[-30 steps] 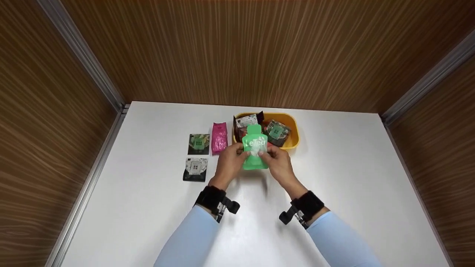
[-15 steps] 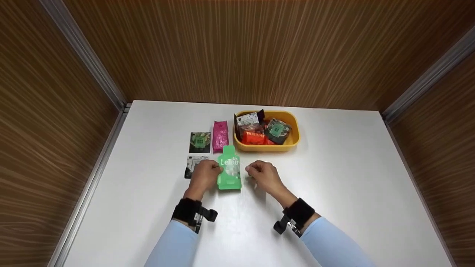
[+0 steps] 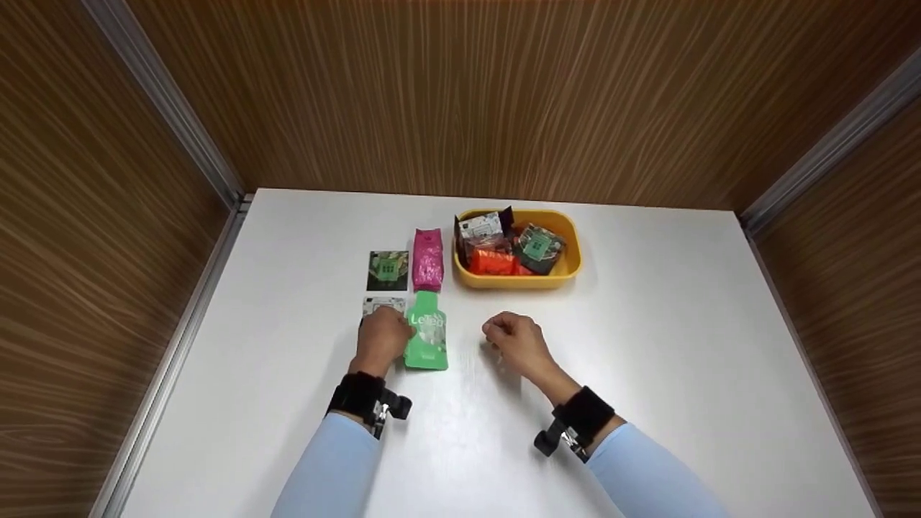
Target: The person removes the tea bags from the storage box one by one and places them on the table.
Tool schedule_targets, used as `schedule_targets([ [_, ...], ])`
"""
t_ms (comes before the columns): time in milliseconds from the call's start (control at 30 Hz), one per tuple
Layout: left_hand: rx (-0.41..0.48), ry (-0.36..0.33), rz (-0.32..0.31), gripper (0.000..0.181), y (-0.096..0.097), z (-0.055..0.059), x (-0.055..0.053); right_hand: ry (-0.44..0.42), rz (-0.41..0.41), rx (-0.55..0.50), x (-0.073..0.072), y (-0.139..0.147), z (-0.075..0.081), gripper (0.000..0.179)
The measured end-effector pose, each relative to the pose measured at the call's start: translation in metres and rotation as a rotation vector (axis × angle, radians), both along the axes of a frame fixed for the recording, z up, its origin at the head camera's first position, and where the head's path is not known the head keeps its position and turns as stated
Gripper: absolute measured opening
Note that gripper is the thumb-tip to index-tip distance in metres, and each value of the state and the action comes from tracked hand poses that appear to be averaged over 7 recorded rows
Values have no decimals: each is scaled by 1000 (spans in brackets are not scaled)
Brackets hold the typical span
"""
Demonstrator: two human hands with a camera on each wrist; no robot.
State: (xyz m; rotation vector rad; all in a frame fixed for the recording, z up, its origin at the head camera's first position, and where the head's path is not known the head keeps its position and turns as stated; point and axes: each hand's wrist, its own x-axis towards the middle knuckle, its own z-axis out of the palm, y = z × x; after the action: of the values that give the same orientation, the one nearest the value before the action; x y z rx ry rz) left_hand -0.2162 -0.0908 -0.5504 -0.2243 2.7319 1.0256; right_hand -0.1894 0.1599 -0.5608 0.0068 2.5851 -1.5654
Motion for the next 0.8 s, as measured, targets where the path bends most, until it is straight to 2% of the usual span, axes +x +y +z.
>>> schedule_targets([
  [133, -112, 66, -30, 13, 4, 1, -6, 11, -7, -14, 1, 2, 1, 12],
  [333, -186, 102, -35, 29, 11, 2, -11, -4, -9, -33, 1, 3, 1, 12],
  [633, -222, 178, -33, 19, 15, -2, -9, 19, -28, -35, 3, 5, -2, 11],
  [800, -227, 207, -26, 24, 16, -1, -9, 15, -26, -47, 4, 7, -3, 11],
])
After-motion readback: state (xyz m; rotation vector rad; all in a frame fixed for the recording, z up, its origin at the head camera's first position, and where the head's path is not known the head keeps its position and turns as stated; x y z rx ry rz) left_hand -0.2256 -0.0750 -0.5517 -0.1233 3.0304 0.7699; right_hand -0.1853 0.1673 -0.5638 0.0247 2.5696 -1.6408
